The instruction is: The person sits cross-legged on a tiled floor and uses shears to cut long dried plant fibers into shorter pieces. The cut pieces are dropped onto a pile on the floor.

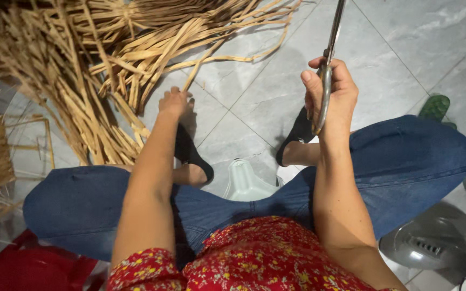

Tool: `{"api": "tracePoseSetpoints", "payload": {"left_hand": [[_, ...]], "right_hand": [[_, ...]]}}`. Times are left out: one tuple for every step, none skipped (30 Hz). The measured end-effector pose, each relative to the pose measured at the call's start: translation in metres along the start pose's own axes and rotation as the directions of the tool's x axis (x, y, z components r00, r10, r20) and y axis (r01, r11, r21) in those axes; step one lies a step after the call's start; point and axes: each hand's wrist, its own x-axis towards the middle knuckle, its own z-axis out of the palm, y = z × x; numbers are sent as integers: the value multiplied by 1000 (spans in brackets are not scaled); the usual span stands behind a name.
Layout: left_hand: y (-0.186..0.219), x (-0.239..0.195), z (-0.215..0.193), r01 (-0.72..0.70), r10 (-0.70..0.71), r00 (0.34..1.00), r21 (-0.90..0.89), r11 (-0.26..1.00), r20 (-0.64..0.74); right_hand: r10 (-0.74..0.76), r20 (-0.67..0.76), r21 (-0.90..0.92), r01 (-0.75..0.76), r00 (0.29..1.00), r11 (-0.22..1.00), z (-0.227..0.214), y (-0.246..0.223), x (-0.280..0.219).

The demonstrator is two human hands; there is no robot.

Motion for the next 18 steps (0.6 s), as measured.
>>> {"api": "tracePoseSetpoints", "payload": {"left_hand": [[2, -2, 6, 37, -39, 997, 20, 999, 66], [5, 3, 11, 71, -76, 989, 43, 997, 126], [6, 10, 16, 50, -58, 991, 69, 996, 120], [5, 15, 22, 34, -44, 993, 96, 995, 111], [4, 21, 29, 17, -30, 994, 122, 992, 103], [4, 25, 38, -26, 17, 998, 124, 992, 66], [7, 31, 44, -68, 65, 997, 126, 990, 29], [13, 39, 45, -112, 115, 993, 129, 985, -16], [28, 44, 44, -158, 159, 987, 99, 983, -8], [45, 44, 43, -196, 196, 981, 69, 978, -5], [62, 39, 39, -304, 303, 953, -41, 952, -21], [78, 31, 36, -406, 403, 914, -148, 902, -50], [95, 17, 29, -391, 380, 919, -355, 849, -105], [115, 3, 18, -375, 351, 924, -546, 749, -154], [135, -11, 4, -312, 313, 942, -666, 677, -123], [153, -27, -11, -244, 281, 956, -771, 588, -88], [168, -43, -28, -167, 313, 950, -866, 471, -12], [181, -58, -46, -72, 353, 934, -935, 346, 59]], "right_hand": [[6, -12, 3, -6, 1000, 1000, -2, 0, 0], [7, -25, 6, -7, 1000, 1000, -4, 0, 3], [-1, -34, 10, 1, 999, 1000, -6, 0, 4], [-10, -38, 16, 10, 999, 1000, -7, 0, 5], [-18, -43, 23, 19, 999, 1000, -9, 0, 5], [-8, -51, 29, 9, 999, 1000, -10, 0, 4], [3, -59, 35, -1, 998, 999, -11, 1, 1], [5, -68, 41, -2, 998, 999, -13, 0, 2], [-22, -70, 46, 25, 997, 999, -15, -1, 2], [-49, -65, 56, 52, 997, 997, -16, -3, 2], [-76, -61, 65, 80, 995, 995, -18, -4, 0], [-90, -68, 75, 95, 994, 993, -20, -6, -2], [-104, -75, 85, 111, 992, 990, -22, -7, -5], [-120, -85, 92, 127, 989, 988, -25, -10, -7], [-149, -88, 111, 158, 985, 981, -28, -12, -10], [-179, -90, 130, 190, 980, 973, -32, -14, -12], [-210, -92, 149, 222, 973, 964, -35, -17, -14], [-226, -105, 178, 242, 968, 954, -38, -19, -16]]}}
